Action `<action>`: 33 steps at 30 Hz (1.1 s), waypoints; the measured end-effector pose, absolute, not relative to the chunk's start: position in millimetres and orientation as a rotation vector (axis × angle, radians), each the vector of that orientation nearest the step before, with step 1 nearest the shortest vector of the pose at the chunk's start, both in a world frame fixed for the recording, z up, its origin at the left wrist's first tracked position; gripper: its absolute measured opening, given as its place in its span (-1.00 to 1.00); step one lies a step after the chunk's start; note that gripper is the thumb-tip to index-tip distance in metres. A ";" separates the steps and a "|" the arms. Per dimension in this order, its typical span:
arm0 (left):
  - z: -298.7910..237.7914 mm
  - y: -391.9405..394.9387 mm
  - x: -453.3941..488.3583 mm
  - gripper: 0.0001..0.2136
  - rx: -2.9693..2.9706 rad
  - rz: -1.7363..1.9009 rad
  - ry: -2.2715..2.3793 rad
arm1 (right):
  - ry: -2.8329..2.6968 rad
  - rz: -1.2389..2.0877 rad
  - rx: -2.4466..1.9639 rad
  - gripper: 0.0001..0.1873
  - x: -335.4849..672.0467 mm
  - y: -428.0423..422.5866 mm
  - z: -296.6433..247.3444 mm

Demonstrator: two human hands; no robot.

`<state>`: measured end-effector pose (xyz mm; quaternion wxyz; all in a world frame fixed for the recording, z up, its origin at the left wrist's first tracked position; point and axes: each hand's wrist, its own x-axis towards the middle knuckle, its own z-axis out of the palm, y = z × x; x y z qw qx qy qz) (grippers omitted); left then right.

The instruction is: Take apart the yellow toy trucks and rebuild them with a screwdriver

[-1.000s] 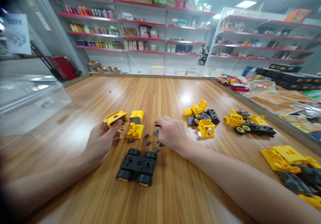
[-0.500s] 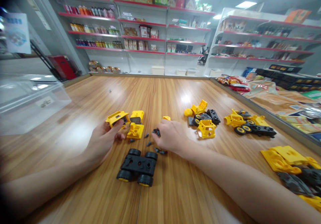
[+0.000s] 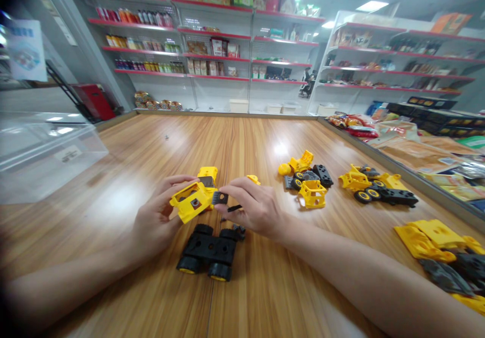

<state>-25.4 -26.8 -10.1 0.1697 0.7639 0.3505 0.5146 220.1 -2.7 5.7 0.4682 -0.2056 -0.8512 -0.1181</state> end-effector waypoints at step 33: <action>-12.4 -28.9 -23.2 -0.48 2.385 1.295 0.803 | -2.257 -0.061 -0.246 -0.65 216.4 -4.7 2.1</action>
